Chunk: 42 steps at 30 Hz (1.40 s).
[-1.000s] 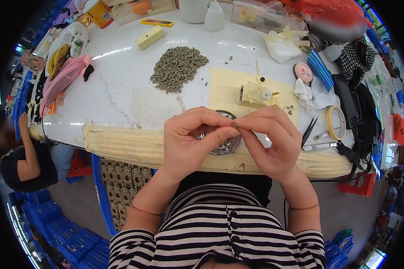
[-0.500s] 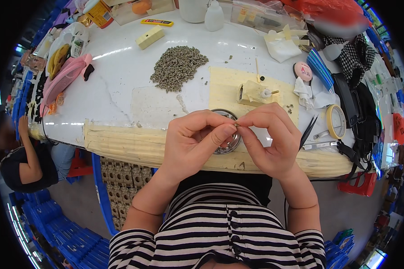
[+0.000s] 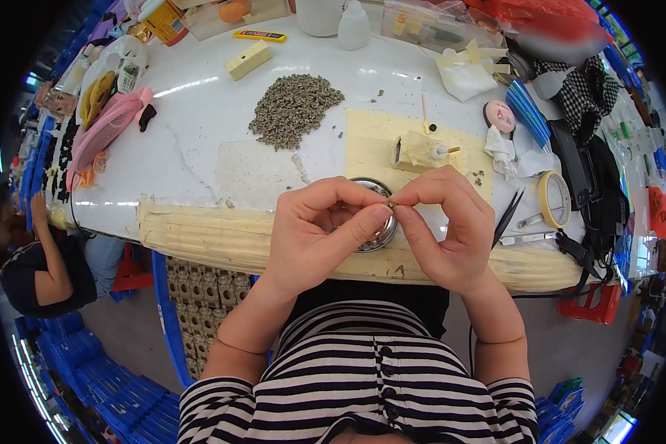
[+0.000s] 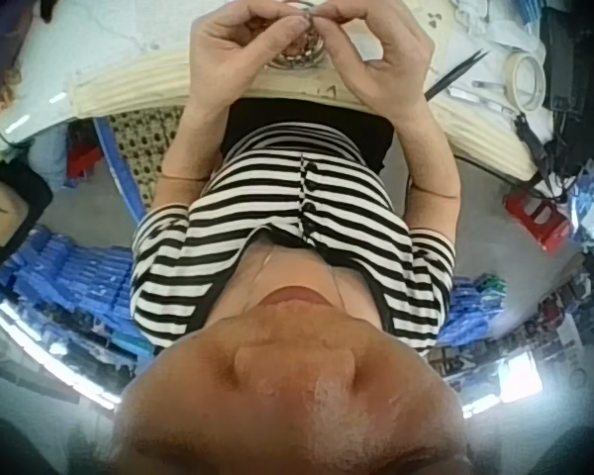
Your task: The person picks up a small grey seed from a pile and attaches it to a yellow block on the desk using a small pointed tool.
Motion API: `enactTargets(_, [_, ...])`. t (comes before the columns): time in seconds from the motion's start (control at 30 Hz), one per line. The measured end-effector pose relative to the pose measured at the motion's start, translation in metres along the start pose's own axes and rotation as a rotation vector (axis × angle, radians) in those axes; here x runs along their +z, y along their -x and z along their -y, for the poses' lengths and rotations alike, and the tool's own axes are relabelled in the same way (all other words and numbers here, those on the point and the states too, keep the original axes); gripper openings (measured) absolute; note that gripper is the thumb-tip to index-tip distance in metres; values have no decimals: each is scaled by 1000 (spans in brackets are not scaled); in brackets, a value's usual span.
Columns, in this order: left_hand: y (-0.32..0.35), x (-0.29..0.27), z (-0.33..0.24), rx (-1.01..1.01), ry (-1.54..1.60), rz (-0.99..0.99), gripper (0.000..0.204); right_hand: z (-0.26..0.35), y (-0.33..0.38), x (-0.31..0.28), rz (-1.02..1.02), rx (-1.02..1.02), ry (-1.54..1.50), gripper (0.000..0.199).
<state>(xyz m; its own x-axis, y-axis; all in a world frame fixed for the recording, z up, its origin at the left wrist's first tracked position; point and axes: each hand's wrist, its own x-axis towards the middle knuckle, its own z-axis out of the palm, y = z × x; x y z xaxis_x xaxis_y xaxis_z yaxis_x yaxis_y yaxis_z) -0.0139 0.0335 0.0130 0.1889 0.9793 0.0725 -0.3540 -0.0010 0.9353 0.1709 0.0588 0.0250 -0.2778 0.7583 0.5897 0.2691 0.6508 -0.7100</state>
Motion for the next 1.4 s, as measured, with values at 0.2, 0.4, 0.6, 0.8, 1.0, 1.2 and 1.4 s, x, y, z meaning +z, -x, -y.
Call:
enactTargets(0.2, [-3, -3, -2, -153, 143, 3, 9, 0, 0, 0, 4, -8, -2, 17])
enactTargets(0.4, [-1, 10, 0, -74, 154, -101, 8, 0, 1, -1, -6, 9, -46, 15])
enactTargets(0.6, [-4, 3, 1, 562, -609, -29, 22, -1, 3, -5, 78, 306, -428, 7])
enactTargets(0.8, [-4, 2, -4, 618, -715, -8, 23, 1, 5, -10, 164, 500, -656, 8])
enactTargets(1.0, [-4, 1, 2, 607, -623, -33, 23, 3, 4, -9, 202, 555, -744, 14])
enactTargets(1.2, [-4, 1, 3, 596, -594, -19, 23, 0, 5, -12, 229, 613, -901, 14])
enactTargets(1.4, [-3, 0, 1, 578, -637, -21, 21, -2, 5, -11, 218, 583, -831, 12])
